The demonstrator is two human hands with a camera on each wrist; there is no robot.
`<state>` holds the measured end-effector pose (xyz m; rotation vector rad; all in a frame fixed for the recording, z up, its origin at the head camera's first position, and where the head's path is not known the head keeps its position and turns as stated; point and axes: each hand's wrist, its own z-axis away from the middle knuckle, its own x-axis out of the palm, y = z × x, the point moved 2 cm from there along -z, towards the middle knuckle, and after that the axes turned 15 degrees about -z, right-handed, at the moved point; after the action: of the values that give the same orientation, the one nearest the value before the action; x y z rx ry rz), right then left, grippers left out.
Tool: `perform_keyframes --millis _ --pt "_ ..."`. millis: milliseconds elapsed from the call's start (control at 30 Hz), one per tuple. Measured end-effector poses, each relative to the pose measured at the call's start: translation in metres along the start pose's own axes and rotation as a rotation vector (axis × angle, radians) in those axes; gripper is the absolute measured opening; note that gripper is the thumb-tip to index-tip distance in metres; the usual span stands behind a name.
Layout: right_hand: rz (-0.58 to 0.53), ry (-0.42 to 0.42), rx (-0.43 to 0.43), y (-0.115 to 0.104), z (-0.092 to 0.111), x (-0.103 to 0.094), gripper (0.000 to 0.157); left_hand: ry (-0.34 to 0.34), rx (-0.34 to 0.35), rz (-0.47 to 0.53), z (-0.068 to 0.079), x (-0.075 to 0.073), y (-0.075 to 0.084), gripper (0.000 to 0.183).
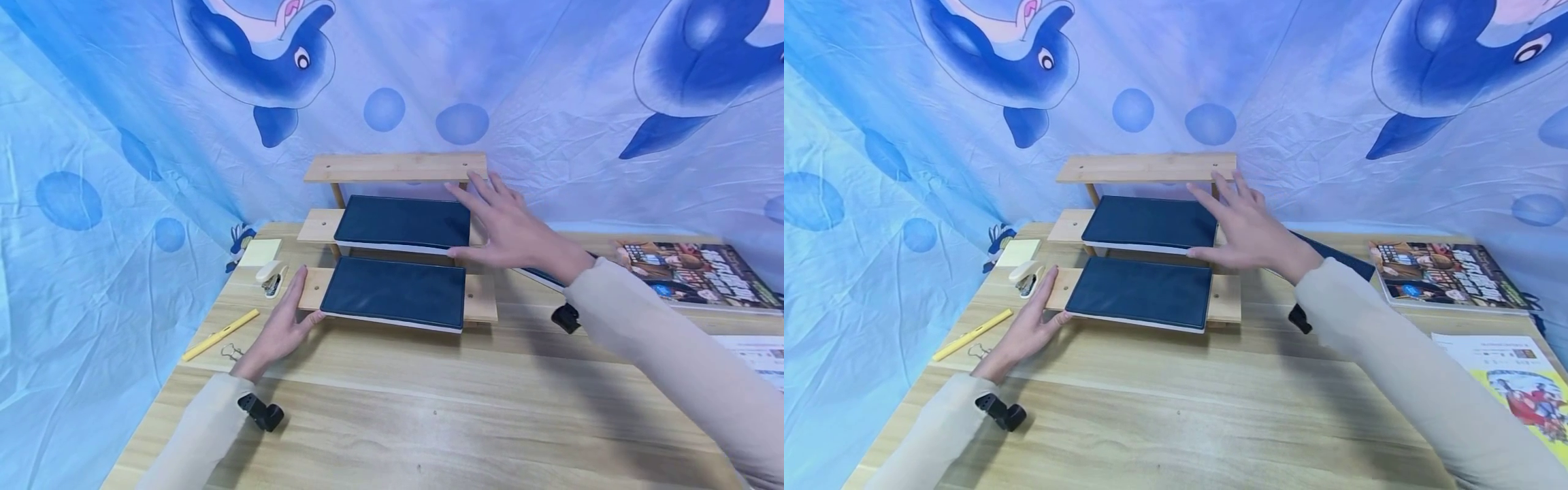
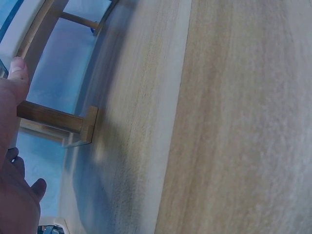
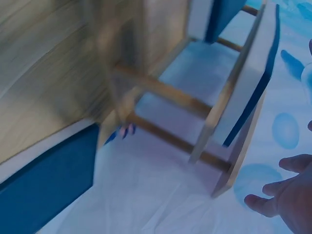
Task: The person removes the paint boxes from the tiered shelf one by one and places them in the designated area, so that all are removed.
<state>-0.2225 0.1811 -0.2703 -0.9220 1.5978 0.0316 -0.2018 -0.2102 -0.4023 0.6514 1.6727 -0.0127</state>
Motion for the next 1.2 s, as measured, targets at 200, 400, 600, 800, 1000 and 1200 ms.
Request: perform_keyframes --millis 200,400,600,800,1000,1200 --pt "-0.033 -0.018 -0.027 -0.014 -0.025 0.011 0.091 -0.003 -0.007 -0.002 0.0 0.001 0.0 0.087" --pt "0.015 -0.094 -0.078 -0.021 -0.045 0.031 0.09 -0.013 -0.018 -0.006 0.001 0.001 0.0 0.087" --pt "0.053 -0.158 -0.056 -0.018 -0.061 0.046 0.089 -0.006 -0.011 -0.004 -0.001 -0.001 0.001 0.087" --pt "0.106 -0.193 -0.025 -0.01 -0.069 0.056 0.088 -0.013 -0.014 -0.006 -0.002 0.001 0.0 0.087" --pt "0.103 -0.23 0.016 -0.004 -0.071 0.061 0.081 -0.013 -0.015 0.005 -0.001 0.002 -0.001 0.087" --pt "0.103 -0.213 -0.005 -0.004 -0.073 0.061 0.079 0.015 0.009 0.005 -0.002 0.003 -0.003 0.087"
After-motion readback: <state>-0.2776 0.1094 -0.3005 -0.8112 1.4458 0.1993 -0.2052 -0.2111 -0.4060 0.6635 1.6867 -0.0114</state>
